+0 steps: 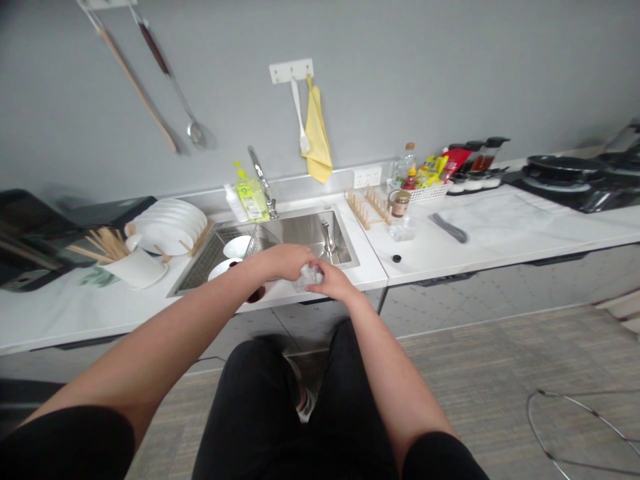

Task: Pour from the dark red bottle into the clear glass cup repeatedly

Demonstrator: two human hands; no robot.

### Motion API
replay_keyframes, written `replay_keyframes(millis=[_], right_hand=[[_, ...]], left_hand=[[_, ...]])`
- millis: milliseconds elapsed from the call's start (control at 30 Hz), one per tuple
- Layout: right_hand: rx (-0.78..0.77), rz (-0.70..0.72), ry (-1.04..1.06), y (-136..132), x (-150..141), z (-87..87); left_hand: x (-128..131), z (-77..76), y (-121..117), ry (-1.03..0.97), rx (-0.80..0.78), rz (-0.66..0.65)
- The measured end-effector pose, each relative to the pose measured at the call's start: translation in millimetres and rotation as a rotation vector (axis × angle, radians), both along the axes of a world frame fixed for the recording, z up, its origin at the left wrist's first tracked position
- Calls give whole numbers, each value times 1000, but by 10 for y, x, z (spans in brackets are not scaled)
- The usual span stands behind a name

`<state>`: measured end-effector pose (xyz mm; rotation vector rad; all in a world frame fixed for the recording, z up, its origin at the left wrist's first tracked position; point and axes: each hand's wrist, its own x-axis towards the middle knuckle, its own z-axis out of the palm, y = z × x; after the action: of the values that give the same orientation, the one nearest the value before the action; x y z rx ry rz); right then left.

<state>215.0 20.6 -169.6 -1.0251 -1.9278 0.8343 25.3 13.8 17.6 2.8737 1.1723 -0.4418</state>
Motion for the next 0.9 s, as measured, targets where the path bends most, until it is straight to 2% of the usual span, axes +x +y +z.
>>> replay_keyframes(millis=[67,200,233,367,500,567,733,900], right_hand=[[-5,-16,-16,-2,-3,0],[0,-19,-5,-2,-10,-11],[1,-21,-5,-1,-12,-16],[-2,-33,-12,7,-13,-34],[8,-23,-13,4,-7,-21],[8,-16,-19,-5,-2,0],[12,5,-10,-23,6,41],[15,-6,-3,-10,7,21]], left_hand=[[15,22,-23,-55,-9,-24],[38,47,-42,-64,123,182],[38,46,-36,-42,109,191],[16,31,-9,-66,25,78],[24,-4,-22,5,31,178],[42,-33,-34,21,46,184],[43,-93,-45,27,78,120],[-25,-66,-57,-109,-33,-120]])
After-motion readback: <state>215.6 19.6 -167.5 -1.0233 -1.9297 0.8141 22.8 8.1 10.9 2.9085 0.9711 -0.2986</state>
